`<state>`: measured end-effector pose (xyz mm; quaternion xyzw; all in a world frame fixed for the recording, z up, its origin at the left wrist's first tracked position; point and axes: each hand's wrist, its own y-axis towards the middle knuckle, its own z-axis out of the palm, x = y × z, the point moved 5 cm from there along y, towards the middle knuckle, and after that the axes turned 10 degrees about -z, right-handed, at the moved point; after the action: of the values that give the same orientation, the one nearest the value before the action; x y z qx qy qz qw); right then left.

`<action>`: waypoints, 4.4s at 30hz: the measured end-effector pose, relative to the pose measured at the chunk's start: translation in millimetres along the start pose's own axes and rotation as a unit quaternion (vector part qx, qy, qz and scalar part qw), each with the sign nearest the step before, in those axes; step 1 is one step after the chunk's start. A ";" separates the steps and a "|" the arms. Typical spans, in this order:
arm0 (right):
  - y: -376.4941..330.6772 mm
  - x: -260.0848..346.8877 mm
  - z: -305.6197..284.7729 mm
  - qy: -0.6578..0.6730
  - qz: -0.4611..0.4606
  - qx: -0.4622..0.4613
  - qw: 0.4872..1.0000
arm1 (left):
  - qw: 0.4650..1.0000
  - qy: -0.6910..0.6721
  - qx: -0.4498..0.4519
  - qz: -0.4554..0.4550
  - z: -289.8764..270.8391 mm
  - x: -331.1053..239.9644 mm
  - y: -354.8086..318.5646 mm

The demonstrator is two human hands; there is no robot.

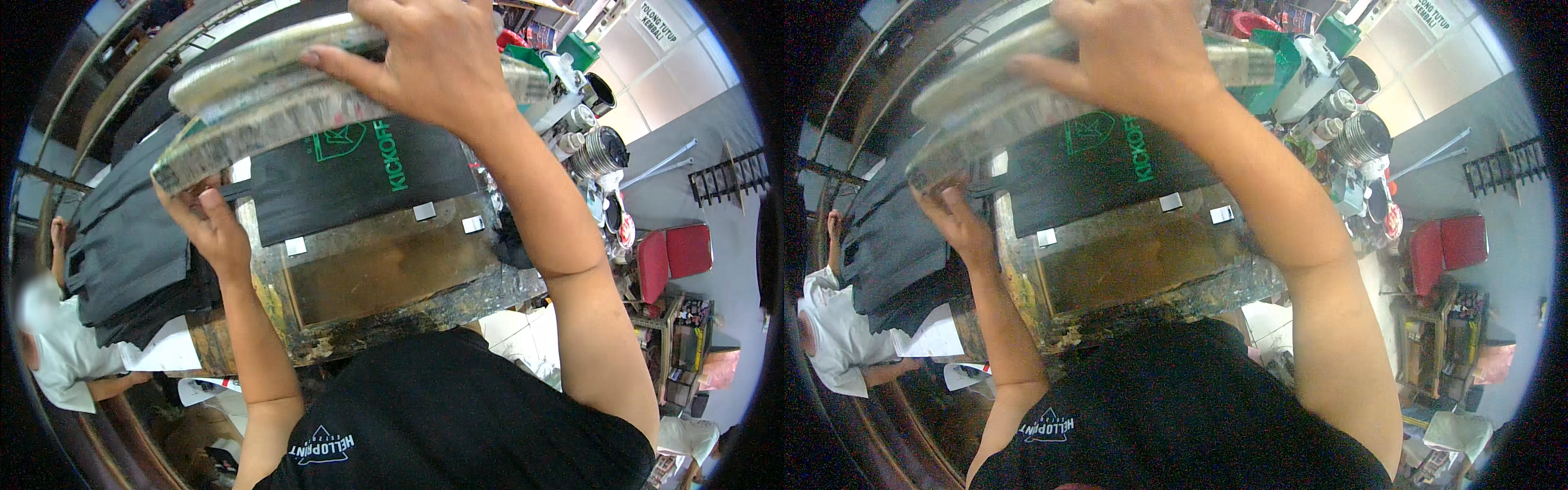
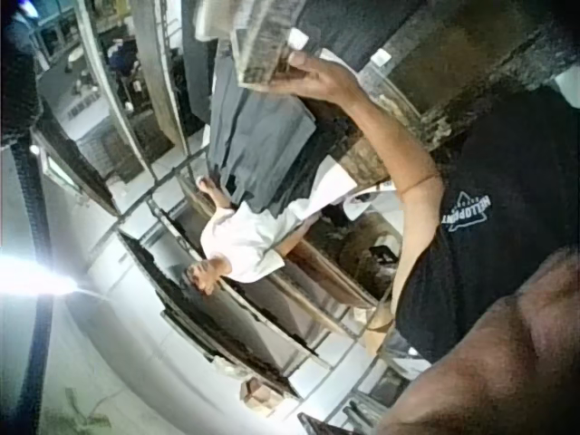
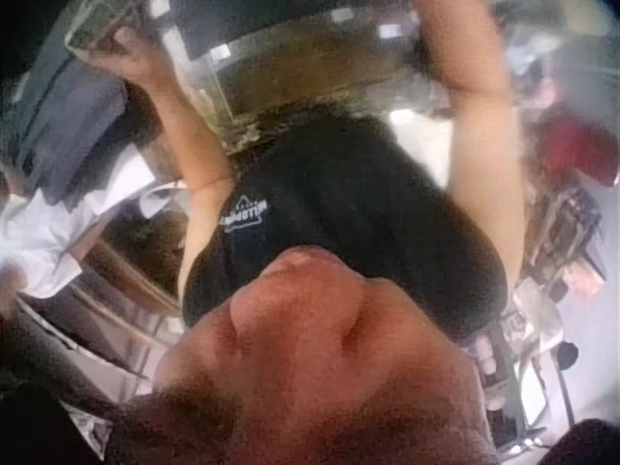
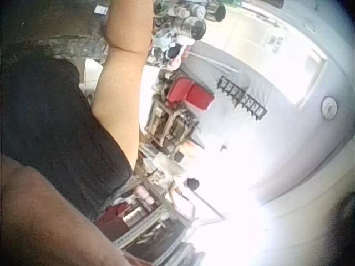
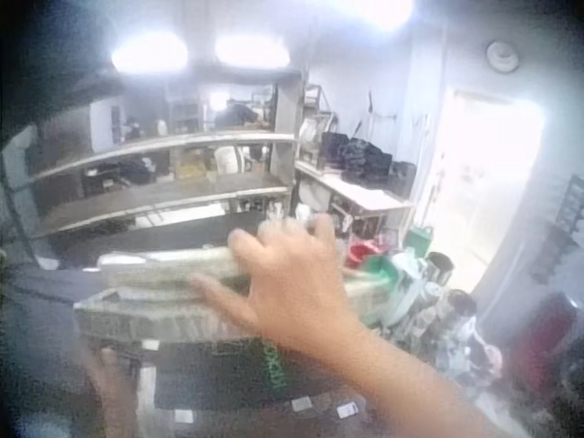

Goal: The person performs screen printing on black tote bags by placing a bag on the printing board, lowering the screen, applying green ink across the screen using a squeegee, and then lifting the screen while another person takes the printed bag.

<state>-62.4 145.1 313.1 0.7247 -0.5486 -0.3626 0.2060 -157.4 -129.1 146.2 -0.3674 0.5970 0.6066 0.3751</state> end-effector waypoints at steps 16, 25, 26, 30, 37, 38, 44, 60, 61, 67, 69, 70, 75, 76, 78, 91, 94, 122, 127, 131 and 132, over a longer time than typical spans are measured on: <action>75.0 -49.1 0.6 0.066 0.069 0.140 0.986 | 0.956 0.269 0.058 -0.105 32.3 53.4 -65.8; 75.9 -47.4 0.5 0.075 0.070 0.135 0.986 | 0.989 0.060 0.038 -0.128 -54.7 -15.0 50.0; 78.3 -47.2 0.8 0.078 0.079 0.164 0.980 | 0.990 0.059 0.043 -0.125 -88.0 -12.9 61.8; 80.4 -46.4 5.1 0.081 0.081 0.187 0.976 | 0.982 0.079 0.006 -0.171 -198.2 -49.0 84.7; 76.8 -45.4 6.5 0.057 0.091 0.128 0.986 | 0.942 0.242 -0.112 -0.204 -424.8 -49.2 124.6; 77.3 -38.1 0.5 0.055 0.084 0.106 0.989 | 0.937 0.244 -0.127 -0.215 -469.2 -44.9 125.9; 65.8 -42.0 7.2 0.012 0.032 0.027 0.999 | 0.579 0.751 -0.291 0.126 -446.5 -104.6 96.4; 61.9 -47.6 15.7 -0.001 0.089 0.089 0.992 | 0.656 0.749 0.027 -0.091 -91.3 105.9 97.9; 63.5 -46.2 14.5 0.000 0.093 0.088 0.992 | 0.617 0.778 0.009 -0.123 -98.8 119.6 100.9; 61.4 -59.5 17.3 -0.001 0.086 0.072 0.994 | 0.700 0.700 0.095 -0.104 -95.9 122.4 100.7; 57.9 -73.2 21.5 -0.010 0.101 0.049 0.994 | 0.719 0.673 0.117 -0.128 -98.0 97.9 102.5; 59.3 -72.6 24.0 -0.005 0.093 0.050 0.994 | 0.717 0.673 0.126 -0.129 -100.3 93.6 106.3; 69.7 -59.4 29.0 0.009 0.073 0.069 0.995 | 0.701 0.697 0.146 -0.028 -114.4 71.7 117.1; 70.7 -58.1 25.1 0.011 0.064 0.066 0.996 | 0.706 0.687 0.171 -0.015 -95.9 64.8 115.1; 71.7 -53.7 16.2 0.005 0.044 0.055 0.998 | 0.677 0.685 0.264 0.053 -39.9 49.4 91.3; 73.0 -52.9 7.8 0.037 0.075 0.149 0.985 | 0.815 0.432 0.385 0.034 283.2 59.5 -40.5; 78.3 -45.0 1.1 0.072 0.059 0.166 0.982 | 0.862 0.342 0.372 0.025 301.7 114.8 -69.5; 64.2 -42.4 -17.4 0.089 0.042 0.098 0.990 | 0.796 0.569 0.195 -0.066 230.6 203.9 81.1; 66.2 -50.6 -13.8 0.131 0.026 0.108 0.985 | 0.808 0.563 0.126 -0.119 217.4 213.8 89.8; 64.2 -50.7 -6.5 0.117 0.033 0.101 0.988 | 0.835 0.543 -0.010 -0.084 212.3 182.3 86.9; 65.8 -51.5 -3.3 0.107 0.040 0.110 0.987 | 0.844 0.536 -0.013 0.009 214.1 169.3 77.6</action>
<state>-109.4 172.8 376.5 0.7552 -0.5883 -0.2121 0.1966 -302.2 87.2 33.4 -0.6351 0.7001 0.3260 -0.0137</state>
